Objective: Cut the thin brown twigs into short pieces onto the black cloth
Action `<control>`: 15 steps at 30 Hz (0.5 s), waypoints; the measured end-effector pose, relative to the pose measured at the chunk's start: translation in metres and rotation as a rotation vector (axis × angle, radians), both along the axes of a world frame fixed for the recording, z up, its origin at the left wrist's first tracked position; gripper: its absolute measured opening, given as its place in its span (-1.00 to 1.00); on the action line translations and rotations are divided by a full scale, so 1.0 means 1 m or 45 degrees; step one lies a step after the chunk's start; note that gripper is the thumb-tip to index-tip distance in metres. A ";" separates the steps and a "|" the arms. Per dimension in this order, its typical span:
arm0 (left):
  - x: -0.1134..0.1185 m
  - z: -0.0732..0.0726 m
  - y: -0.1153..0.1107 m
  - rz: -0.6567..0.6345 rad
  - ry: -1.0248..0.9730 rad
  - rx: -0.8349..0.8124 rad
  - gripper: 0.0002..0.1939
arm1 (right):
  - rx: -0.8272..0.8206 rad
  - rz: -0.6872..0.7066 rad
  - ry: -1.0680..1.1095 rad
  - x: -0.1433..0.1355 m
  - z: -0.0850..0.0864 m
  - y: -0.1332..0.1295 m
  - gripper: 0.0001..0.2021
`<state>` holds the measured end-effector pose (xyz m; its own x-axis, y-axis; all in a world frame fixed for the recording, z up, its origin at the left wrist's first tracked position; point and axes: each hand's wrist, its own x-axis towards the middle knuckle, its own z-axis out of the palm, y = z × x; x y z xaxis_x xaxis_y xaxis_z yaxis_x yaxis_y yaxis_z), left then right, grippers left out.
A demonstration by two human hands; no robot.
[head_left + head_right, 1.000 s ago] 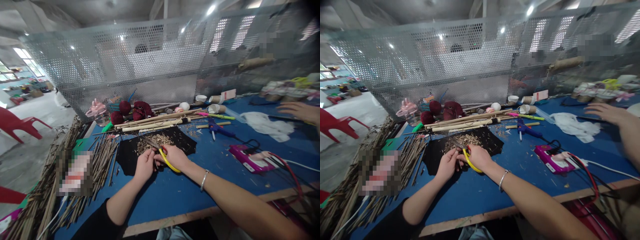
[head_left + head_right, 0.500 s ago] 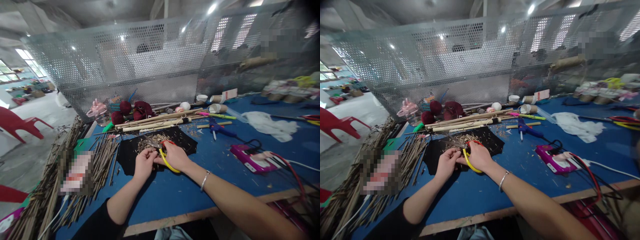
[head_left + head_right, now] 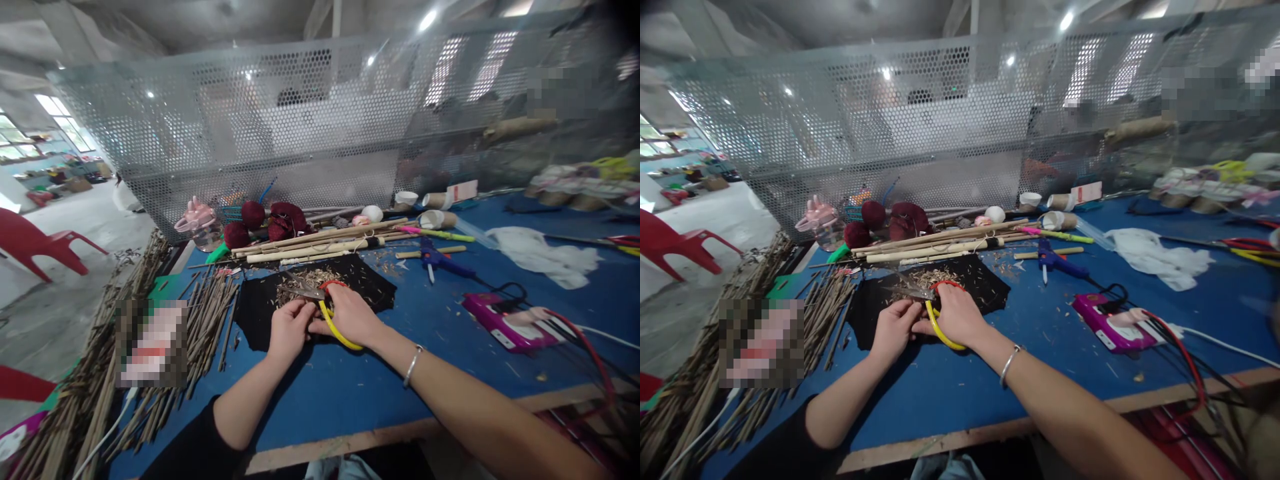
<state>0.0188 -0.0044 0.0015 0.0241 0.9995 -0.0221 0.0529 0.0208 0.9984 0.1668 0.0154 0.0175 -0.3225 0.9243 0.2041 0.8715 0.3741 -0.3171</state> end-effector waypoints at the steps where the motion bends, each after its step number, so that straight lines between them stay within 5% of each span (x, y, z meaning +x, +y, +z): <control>1: 0.000 0.000 0.000 -0.011 0.011 -0.001 -0.70 | 0.006 0.000 -0.003 0.000 0.000 0.000 -0.43; 15: -0.002 0.003 0.000 -0.021 0.129 0.065 -0.71 | -0.202 -0.123 0.022 -0.003 -0.002 -0.002 -0.48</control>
